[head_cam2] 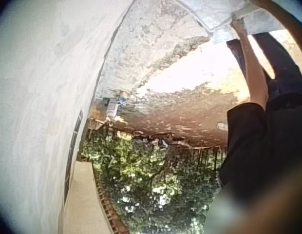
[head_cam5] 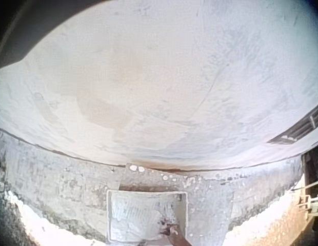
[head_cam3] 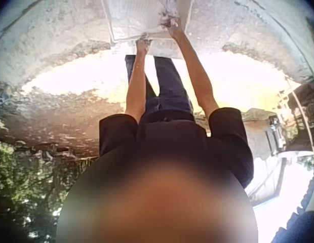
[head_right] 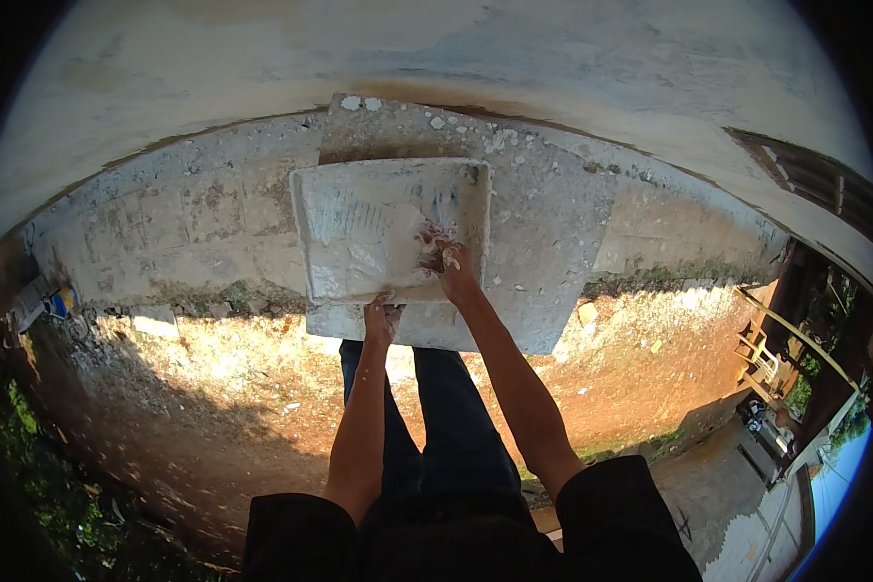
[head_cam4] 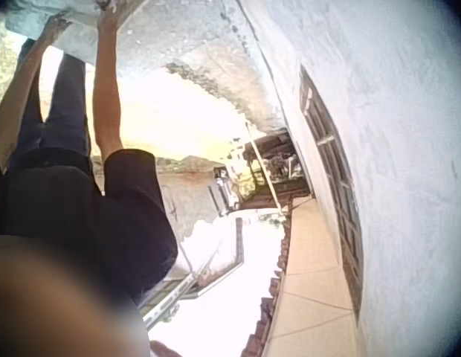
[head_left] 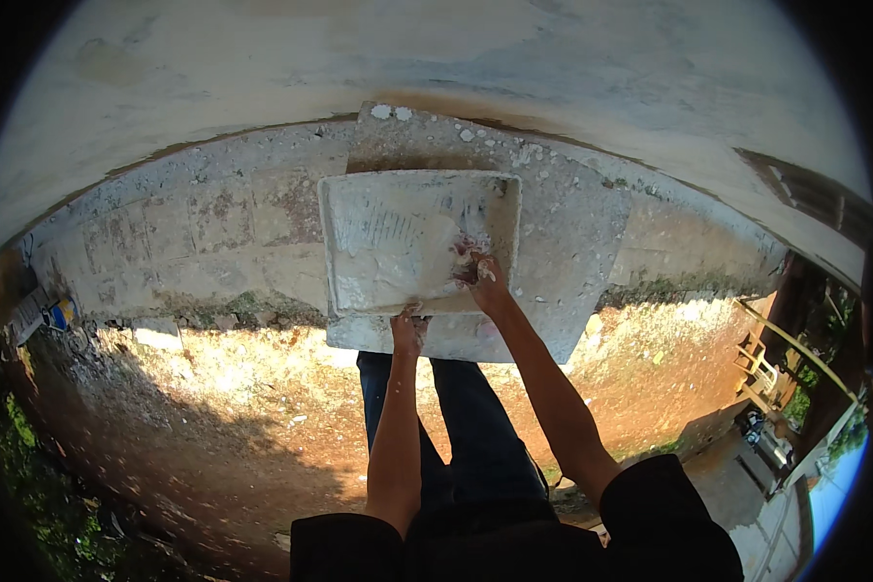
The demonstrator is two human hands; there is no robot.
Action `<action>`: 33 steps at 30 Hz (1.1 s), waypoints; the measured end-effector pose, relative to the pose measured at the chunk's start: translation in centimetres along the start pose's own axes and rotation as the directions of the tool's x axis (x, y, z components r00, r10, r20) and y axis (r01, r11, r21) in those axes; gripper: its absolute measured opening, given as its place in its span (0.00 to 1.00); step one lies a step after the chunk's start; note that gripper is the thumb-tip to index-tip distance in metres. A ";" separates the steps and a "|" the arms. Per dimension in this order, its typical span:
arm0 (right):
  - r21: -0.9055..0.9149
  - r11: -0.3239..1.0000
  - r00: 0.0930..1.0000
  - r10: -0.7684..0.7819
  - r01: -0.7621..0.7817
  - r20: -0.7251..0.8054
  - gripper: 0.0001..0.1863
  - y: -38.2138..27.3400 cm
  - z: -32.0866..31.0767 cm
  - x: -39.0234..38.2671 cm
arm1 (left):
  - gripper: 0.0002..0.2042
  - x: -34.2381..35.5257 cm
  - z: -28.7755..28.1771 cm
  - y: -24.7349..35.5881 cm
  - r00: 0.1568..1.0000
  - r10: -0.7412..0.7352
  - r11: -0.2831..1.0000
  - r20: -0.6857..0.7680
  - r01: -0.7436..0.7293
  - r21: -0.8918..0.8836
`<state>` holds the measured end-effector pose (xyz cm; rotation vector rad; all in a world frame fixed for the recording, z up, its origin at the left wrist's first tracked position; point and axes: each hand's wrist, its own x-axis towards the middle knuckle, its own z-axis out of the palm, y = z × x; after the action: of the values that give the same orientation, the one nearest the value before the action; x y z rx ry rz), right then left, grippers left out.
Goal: The person applies plaster to an exterior wall using a putty knife.
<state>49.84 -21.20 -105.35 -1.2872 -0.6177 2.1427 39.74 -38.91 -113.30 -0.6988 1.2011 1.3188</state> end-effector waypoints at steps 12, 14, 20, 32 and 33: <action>0.000 0.998 0.990 -0.057 0.057 0.133 0.16 -2.8 -4.9 -0.6 | 0.06 -2.7 1.3 0.6 0.983 0.148 0.989 -0.109 -0.148 0.012; -0.068 0.988 0.987 -0.137 0.142 0.079 0.17 -3.6 -5.0 -1.5 | 0.05 -3.5 1.7 0.9 0.982 0.137 0.990 -0.130 -0.140 -0.015; -0.030 0.995 0.989 -0.096 0.099 0.111 0.19 -8.9 -1.7 -5.1 | 0.06 -7.3 0.9 2.3 0.986 0.117 0.992 -0.117 -0.112 0.054; -0.077 0.945 0.948 -0.319 0.319 0.003 0.23 -12.3 -5.5 -12.6 | 0.05 -16.9 8.8 4.0 0.980 0.159 0.975 0.117 -0.174 0.139; -0.018 0.975 0.974 -0.222 0.221 -0.054 0.24 -13.2 -4.5 -13.8 | 0.05 -17.6 8.4 4.3 0.980 0.155 0.973 0.125 -0.173 0.155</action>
<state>62.14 -20.24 -90.17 -1.2188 -0.7163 1.9180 40.59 -36.33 -93.54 -0.4074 1.2813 1.3574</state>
